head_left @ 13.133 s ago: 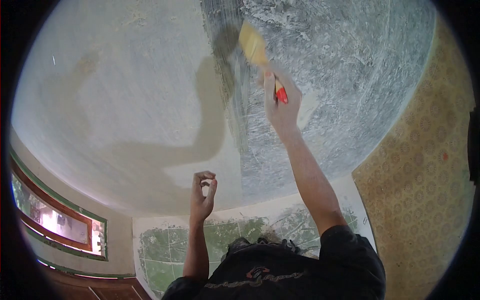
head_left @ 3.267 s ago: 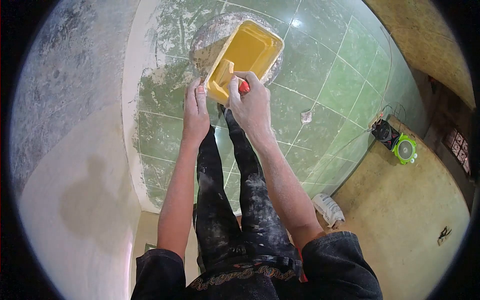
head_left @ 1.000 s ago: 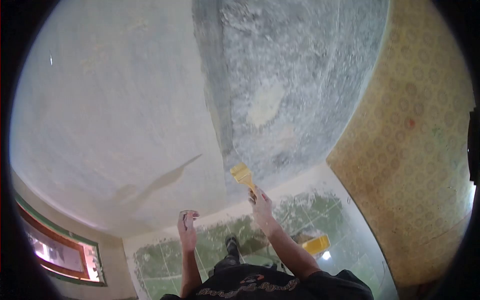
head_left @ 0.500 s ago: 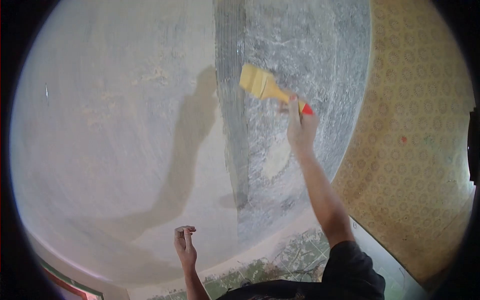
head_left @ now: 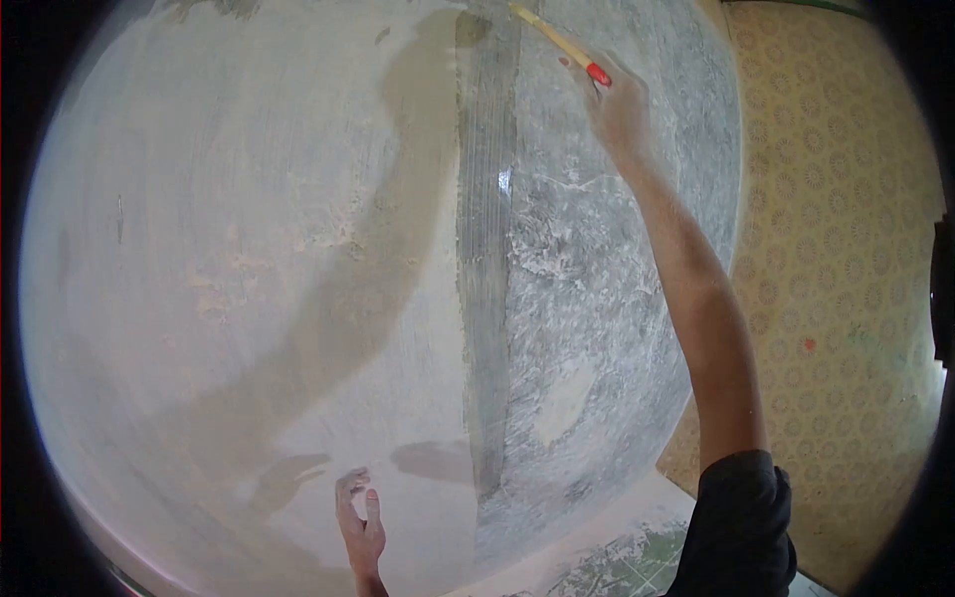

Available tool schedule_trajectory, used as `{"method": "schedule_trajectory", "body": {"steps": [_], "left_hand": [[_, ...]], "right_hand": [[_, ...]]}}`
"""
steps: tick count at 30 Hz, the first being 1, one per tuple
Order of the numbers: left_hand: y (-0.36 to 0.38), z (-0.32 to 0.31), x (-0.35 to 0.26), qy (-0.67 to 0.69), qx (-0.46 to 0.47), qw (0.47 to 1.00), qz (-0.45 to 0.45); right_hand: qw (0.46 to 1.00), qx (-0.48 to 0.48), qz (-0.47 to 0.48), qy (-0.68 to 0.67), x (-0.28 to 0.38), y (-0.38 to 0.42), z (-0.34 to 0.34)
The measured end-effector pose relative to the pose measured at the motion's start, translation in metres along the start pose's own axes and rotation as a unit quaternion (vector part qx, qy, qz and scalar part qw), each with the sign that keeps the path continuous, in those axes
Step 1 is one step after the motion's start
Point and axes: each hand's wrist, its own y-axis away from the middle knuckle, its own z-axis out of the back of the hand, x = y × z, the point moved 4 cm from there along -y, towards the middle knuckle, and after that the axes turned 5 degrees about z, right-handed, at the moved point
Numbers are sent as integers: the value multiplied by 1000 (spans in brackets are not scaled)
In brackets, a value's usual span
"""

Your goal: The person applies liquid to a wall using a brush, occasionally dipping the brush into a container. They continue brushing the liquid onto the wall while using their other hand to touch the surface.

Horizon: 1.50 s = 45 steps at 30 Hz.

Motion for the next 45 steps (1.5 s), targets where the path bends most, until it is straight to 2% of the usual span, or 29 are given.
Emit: {"method": "schedule_trajectory", "body": {"steps": [1, 2, 4, 6, 10, 15, 19, 22, 24, 25, 27, 30, 32, 34, 36, 38, 40, 41, 42, 44, 45], "left_hand": [[-6, -3, -9, -72, -11, 997, -34], [-10, -7, -12, -72, -12, 997, -33], [-14, -16, -16, -201, -10, 977, -67], [-20, -24, 5, -212, 3, 975, -62], [-27, -45, 26, -271, 1, 961, -57], [-30, -50, 32, -298, -1, 952, -72], [-30, -54, 32, -336, 0, 940, -58], [-31, -55, 34, -362, -12, 929, -78], [-31, -57, 32, -389, -7, 919, -54], [-30, -57, 32, -414, -1, 910, -30], [-31, -56, 30, -434, 7, 901, -23], [-31, -56, 34, -449, 7, 893, -28], [-29, -59, 32, -448, 2, 893, -42], [-31, -63, 30, -438, -12, 899, -17], [-30, -64, 34, -436, -14, 899, -27], [-32, -61, 38, -436, -17, 899, -32], [-29, -60, 42, -400, -5, 916, -37], [-29, -60, 41, -399, -5, 916, -35], [-29, -61, 40, -388, -6, 921, -32], [-31, -60, 36, -379, -5, 925, -28], [-32, -59, 34, -382, 2, 924, -17]], "right_hand": [[1000, -1, 2, -1, -7, -10, -7], [999, -6, 21, 27, -12, -17, -14], [998, -7, 38, 54, -11, -20, -19], [994, -38, 97, 35, -5, -25, -17], [995, -30, 94, 21, -11, -28, -14], [989, -12, 103, 105, -44, -33, -10], [990, -7, 99, 99, -50, -28, -10], [993, 23, 101, 65, -56, -31, -18], [999, 29, 16, 18, -63, -32, -22], [999, 32, 12, 16, -63, -30, -23], [999, -27, 19, 3, -61, -23, -21], [998, -29, 56, 11, -60, -16, -19], [999, -22, 47, -14, -67, -21, -22], [998, -20, 45, -36, -77, -29, -26], [998, 59, 17, 30, -84, -32, -37], [971, 213, -100, 32, -50, -3, -34], [976, 159, 147, -29, -34, 92, -31], [948, 305, 86, -20, -2, 116, -9], [946, 280, 163, -1, -2, 145, -2], [909, 388, 150, -3, 18, 187, 16], [909, 390, 150, -5, 18, 187, 19]]}}
